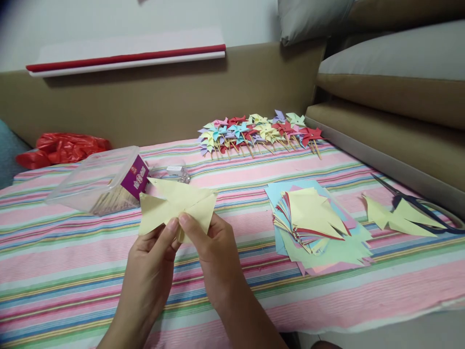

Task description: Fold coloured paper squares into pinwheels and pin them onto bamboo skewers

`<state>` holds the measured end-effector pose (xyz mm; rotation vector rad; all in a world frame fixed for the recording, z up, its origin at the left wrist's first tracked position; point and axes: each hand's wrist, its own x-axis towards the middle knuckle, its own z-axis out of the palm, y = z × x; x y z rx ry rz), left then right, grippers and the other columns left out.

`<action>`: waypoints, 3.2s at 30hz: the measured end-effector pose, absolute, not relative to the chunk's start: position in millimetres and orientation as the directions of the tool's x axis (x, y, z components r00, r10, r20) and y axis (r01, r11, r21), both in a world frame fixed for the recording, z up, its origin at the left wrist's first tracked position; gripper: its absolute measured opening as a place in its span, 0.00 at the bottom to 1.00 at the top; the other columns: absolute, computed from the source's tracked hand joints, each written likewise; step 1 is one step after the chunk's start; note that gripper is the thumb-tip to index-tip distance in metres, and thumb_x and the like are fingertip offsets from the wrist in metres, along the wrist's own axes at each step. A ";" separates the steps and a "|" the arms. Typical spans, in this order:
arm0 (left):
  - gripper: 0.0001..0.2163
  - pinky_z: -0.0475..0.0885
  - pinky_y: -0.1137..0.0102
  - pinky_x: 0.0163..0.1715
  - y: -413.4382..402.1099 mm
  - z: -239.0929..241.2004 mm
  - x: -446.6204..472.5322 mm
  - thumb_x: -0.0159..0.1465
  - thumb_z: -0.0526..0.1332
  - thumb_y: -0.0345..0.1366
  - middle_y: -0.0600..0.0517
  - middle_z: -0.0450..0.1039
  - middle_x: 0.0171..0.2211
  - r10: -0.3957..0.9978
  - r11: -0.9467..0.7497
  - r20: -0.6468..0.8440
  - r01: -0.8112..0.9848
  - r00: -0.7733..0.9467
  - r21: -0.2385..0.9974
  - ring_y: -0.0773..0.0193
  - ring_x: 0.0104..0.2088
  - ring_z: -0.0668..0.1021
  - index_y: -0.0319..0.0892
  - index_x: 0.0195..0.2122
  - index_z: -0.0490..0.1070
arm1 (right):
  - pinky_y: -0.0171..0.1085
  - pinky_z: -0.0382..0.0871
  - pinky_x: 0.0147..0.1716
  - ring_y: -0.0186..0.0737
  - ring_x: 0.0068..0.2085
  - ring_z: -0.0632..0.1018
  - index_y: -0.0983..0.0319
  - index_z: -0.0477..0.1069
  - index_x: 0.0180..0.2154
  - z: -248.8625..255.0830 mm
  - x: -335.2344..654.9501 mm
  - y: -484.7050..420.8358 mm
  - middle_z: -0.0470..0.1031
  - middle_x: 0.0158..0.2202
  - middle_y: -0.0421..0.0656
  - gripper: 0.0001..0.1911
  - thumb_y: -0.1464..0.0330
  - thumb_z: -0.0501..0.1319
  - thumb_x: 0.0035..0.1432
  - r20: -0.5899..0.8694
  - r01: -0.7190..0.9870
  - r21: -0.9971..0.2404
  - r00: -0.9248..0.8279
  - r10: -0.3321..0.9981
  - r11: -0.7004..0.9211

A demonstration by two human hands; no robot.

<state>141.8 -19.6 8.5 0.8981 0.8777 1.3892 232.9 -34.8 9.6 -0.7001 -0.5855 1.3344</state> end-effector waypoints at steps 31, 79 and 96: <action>0.10 0.78 0.77 0.37 -7.0 11.6 127.5 0.59 0.72 0.37 0.48 0.84 0.41 0.977 0.143 -0.204 -0.515 -0.065 0.846 0.63 0.40 0.84 0.39 0.41 0.82 | 0.39 0.70 0.44 0.40 0.43 0.77 0.56 0.78 0.39 8.1 258.5 -36.2 0.75 0.40 0.40 0.06 0.69 0.62 0.64 0.363 0.147 -0.924 0.044 0.931 0.353; 0.12 0.74 0.71 0.40 -16.1 6.2 134.2 0.58 0.73 0.38 0.51 0.81 0.34 0.999 0.042 -0.040 -0.344 0.014 0.938 0.63 0.36 0.79 0.43 0.43 0.82 | 0.36 0.72 0.36 0.38 0.36 0.77 0.59 0.73 0.30 7.3 249.0 -35.0 0.75 0.33 0.40 0.07 0.65 0.66 0.58 0.150 -0.111 -0.975 0.314 0.938 0.193; 0.09 0.69 0.77 0.30 -17.2 5.1 135.0 0.56 0.74 0.38 0.55 0.72 0.24 0.997 0.078 -0.083 -0.339 0.001 0.937 0.71 0.27 0.70 0.39 0.27 0.79 | 0.37 0.72 0.33 0.40 0.34 0.78 0.59 0.70 0.29 5.0 241.1 -34.0 0.76 0.29 0.41 0.09 0.63 0.66 0.57 0.118 -0.097 -0.981 0.390 0.913 0.169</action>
